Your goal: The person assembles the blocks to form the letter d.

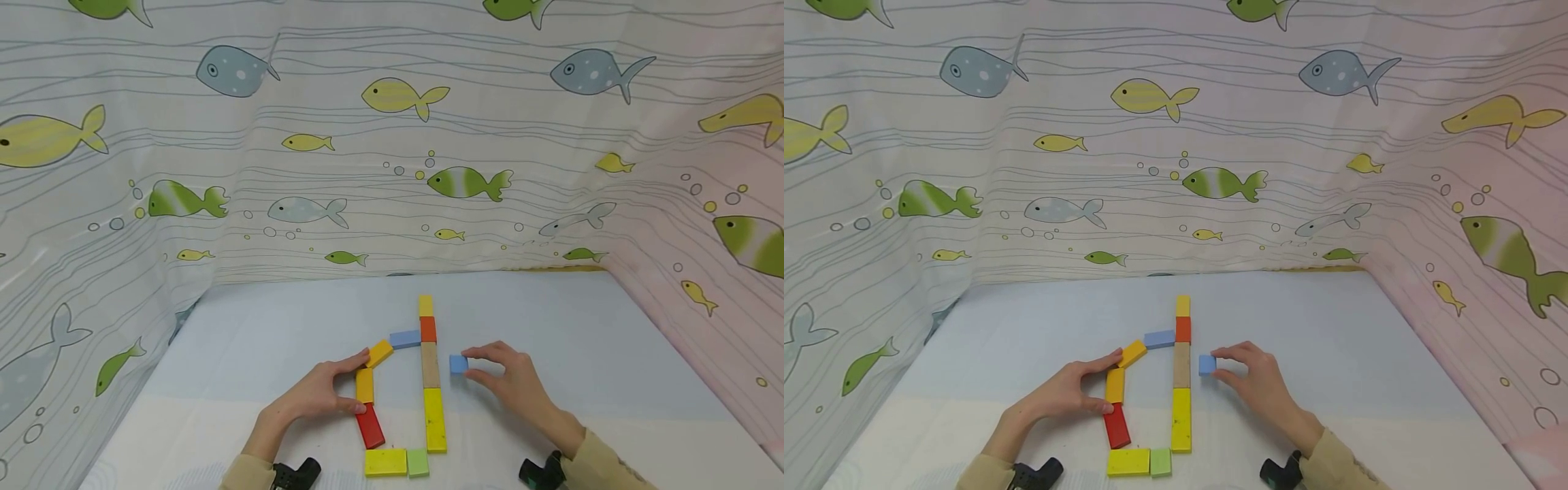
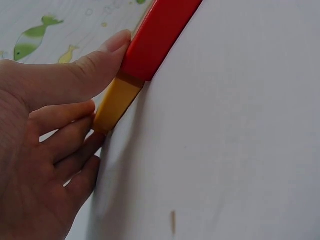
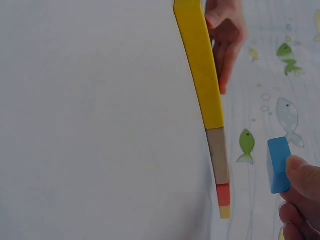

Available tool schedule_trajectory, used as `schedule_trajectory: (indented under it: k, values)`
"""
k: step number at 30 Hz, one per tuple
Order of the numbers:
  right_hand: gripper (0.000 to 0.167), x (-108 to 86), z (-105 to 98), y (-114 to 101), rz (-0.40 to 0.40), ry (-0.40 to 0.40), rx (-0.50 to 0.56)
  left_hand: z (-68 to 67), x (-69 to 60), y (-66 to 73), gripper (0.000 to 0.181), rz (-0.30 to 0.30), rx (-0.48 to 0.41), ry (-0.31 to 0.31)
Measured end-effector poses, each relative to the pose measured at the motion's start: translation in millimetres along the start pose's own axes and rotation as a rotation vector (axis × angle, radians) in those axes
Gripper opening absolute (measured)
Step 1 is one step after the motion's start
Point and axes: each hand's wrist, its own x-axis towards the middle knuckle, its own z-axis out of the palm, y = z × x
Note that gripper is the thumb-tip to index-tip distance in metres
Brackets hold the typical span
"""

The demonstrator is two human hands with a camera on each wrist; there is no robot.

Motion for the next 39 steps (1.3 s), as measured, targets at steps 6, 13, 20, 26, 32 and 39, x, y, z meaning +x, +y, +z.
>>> schedule_trajectory:
  k: [6,13,20,26,32,39]
  values:
    - [0.036,-8.5,-2.5,-6.7,-0.049,-0.016,0.012,-0.4,-0.6,0.7,0.087,0.000,0.001,0.003]
    - [0.036,-20.1,-3.3,-9.9,-0.142,-0.036,0.063,-0.4,-0.2,0.2,0.087,0.009,0.003,-0.002]
    - [0.035,-30.9,-3.0,-12.2,-0.163,-0.083,0.127,0.0,0.5,-0.7,0.087,0.014,0.002,-0.003]
    - [0.031,-36.9,1.2,-11.2,-0.211,-0.120,0.176,0.4,0.3,-0.9,0.086,0.009,-0.002,0.000]
    - [0.027,-45.4,4.5,-16.2,-0.196,-0.199,0.219,0.7,0.1,-1.1,0.086,0.010,0.005,0.000]
    - [0.025,-51.4,5.2,-22.2,-0.206,-0.257,0.275,0.0,0.6,-1.3,0.086,0.013,0.001,-0.004]
